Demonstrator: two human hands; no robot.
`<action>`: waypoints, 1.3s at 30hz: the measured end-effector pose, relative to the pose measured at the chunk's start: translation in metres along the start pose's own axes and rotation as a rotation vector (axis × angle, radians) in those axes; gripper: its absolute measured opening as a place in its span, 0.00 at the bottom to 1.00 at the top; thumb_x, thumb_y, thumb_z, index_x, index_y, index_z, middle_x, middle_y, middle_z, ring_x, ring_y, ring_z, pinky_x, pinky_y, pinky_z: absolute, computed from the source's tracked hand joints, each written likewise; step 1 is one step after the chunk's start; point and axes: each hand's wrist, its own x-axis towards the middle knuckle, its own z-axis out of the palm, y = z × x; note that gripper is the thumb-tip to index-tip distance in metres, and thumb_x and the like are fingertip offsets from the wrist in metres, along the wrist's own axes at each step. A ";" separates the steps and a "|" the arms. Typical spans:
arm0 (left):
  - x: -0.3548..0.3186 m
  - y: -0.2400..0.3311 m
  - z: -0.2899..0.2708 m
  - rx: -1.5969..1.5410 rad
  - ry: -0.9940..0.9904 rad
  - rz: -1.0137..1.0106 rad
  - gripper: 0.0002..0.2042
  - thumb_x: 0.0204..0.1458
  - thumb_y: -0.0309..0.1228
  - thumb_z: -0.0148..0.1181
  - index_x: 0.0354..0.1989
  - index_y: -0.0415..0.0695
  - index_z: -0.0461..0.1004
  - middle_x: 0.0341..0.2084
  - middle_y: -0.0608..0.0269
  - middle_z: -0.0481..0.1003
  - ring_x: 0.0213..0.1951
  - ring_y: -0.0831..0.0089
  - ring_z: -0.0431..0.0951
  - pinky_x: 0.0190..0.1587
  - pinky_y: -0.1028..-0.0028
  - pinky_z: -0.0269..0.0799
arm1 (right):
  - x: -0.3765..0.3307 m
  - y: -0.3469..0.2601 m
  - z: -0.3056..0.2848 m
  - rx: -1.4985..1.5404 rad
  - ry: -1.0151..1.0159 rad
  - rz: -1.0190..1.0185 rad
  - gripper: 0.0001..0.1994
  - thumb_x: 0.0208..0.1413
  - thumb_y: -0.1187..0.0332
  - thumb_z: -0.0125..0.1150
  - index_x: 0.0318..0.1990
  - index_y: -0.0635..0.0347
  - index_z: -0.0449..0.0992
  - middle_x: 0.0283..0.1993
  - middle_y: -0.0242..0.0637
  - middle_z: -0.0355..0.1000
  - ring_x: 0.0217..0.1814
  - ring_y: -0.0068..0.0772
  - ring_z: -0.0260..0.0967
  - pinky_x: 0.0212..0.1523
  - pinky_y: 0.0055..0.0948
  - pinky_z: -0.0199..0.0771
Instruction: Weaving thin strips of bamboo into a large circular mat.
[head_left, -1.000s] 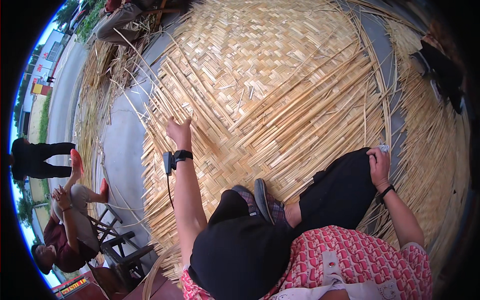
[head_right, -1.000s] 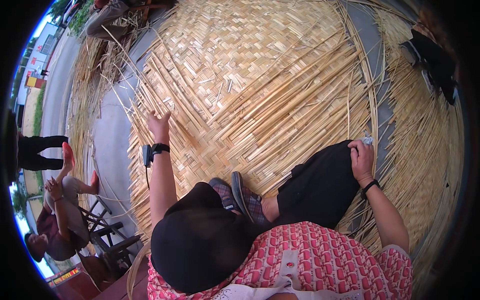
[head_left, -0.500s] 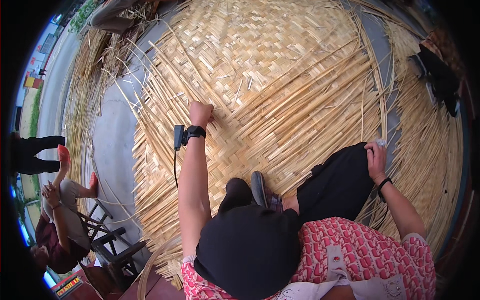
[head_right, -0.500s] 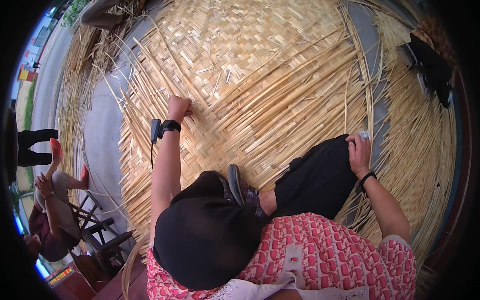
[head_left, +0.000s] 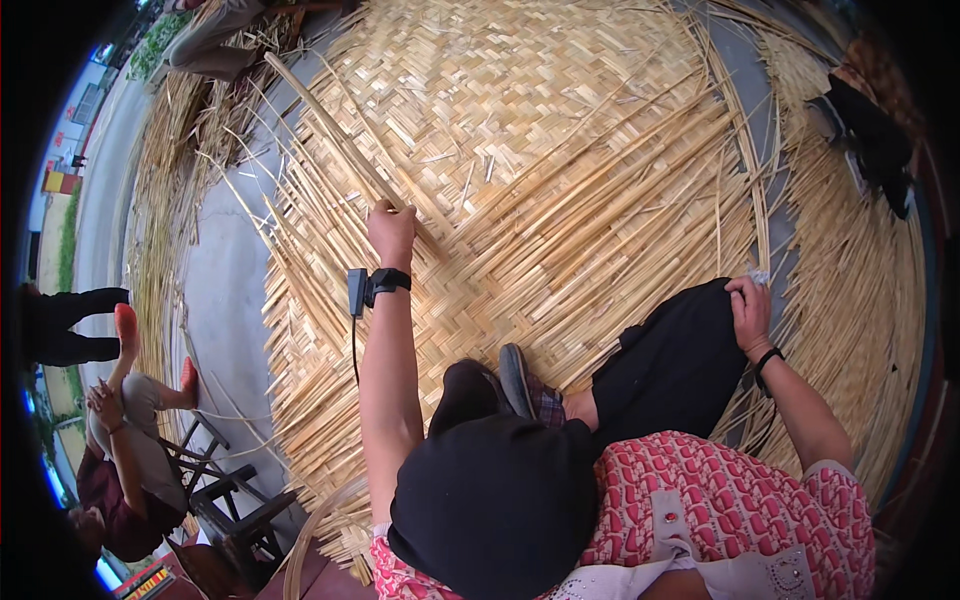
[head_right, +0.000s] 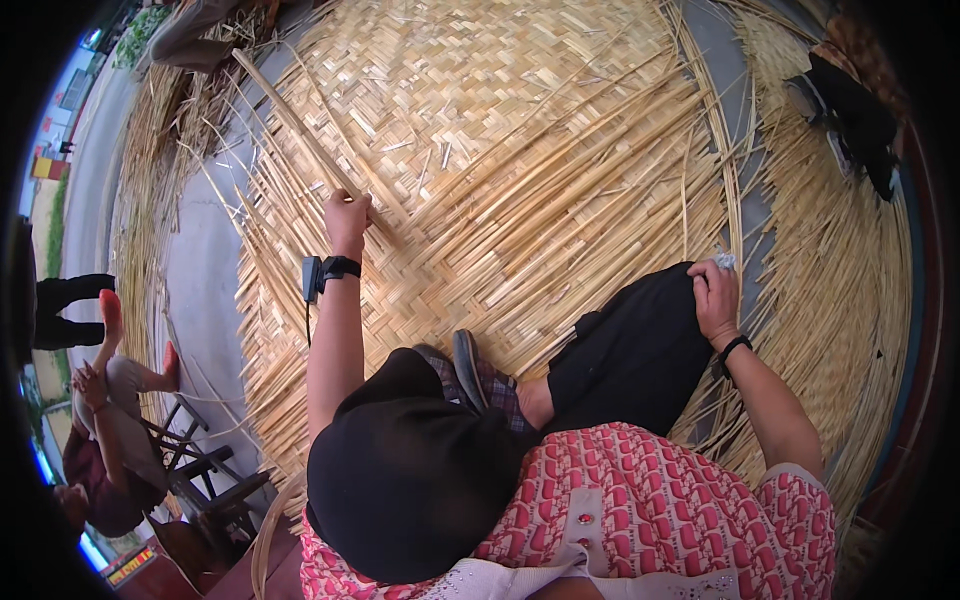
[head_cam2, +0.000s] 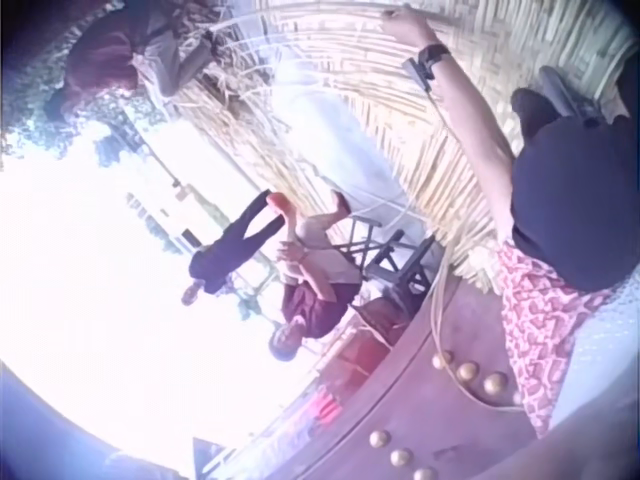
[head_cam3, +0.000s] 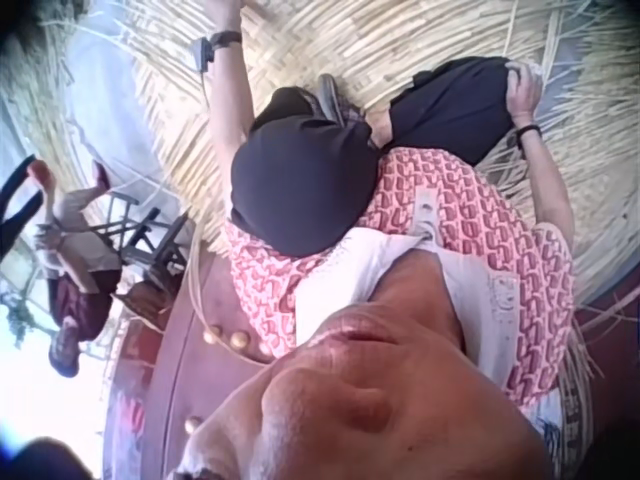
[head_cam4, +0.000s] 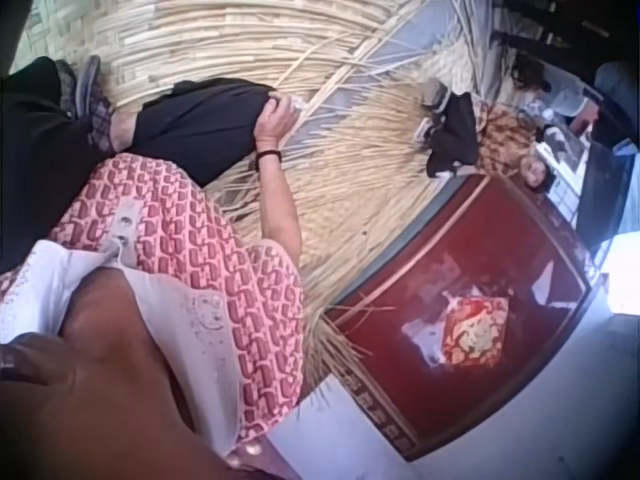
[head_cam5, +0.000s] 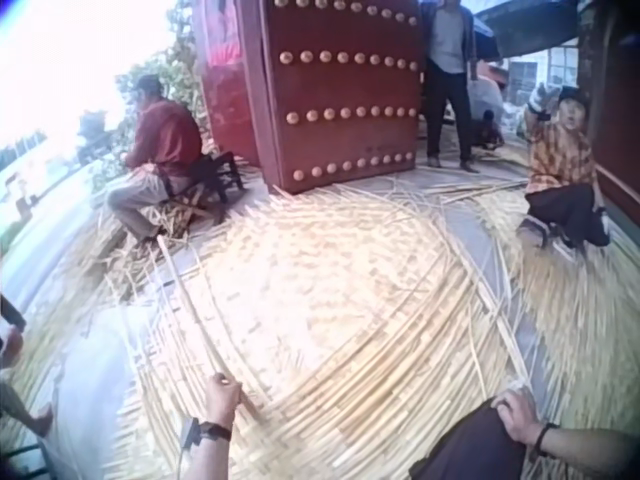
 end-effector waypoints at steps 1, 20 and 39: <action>0.006 -0.017 -0.012 0.014 0.022 -0.003 0.08 0.47 0.24 0.65 0.31 0.33 0.73 0.20 0.61 0.75 0.17 0.75 0.73 0.19 0.77 0.69 | 0.003 -0.006 0.006 0.025 0.002 -0.012 0.05 0.59 0.70 0.49 0.38 0.56 0.72 0.36 0.38 0.70 0.41 0.45 0.65 0.47 0.38 0.62; 0.007 0.031 -0.051 -0.654 -0.722 0.007 0.09 0.53 0.23 0.64 0.42 0.40 0.75 0.34 0.64 0.78 0.36 0.72 0.81 0.38 0.68 0.83 | -0.002 0.006 0.001 0.007 0.013 0.011 0.05 0.58 0.70 0.50 0.38 0.56 0.72 0.36 0.39 0.70 0.41 0.46 0.65 0.46 0.38 0.62; -0.018 0.006 -0.010 0.134 0.302 0.279 0.13 0.45 0.27 0.68 0.25 0.39 0.66 0.25 0.63 0.69 0.27 0.71 0.68 0.32 0.67 0.64 | -0.002 0.000 0.002 0.023 0.007 0.031 0.05 0.58 0.70 0.49 0.38 0.57 0.72 0.36 0.38 0.70 0.42 0.46 0.65 0.48 0.38 0.62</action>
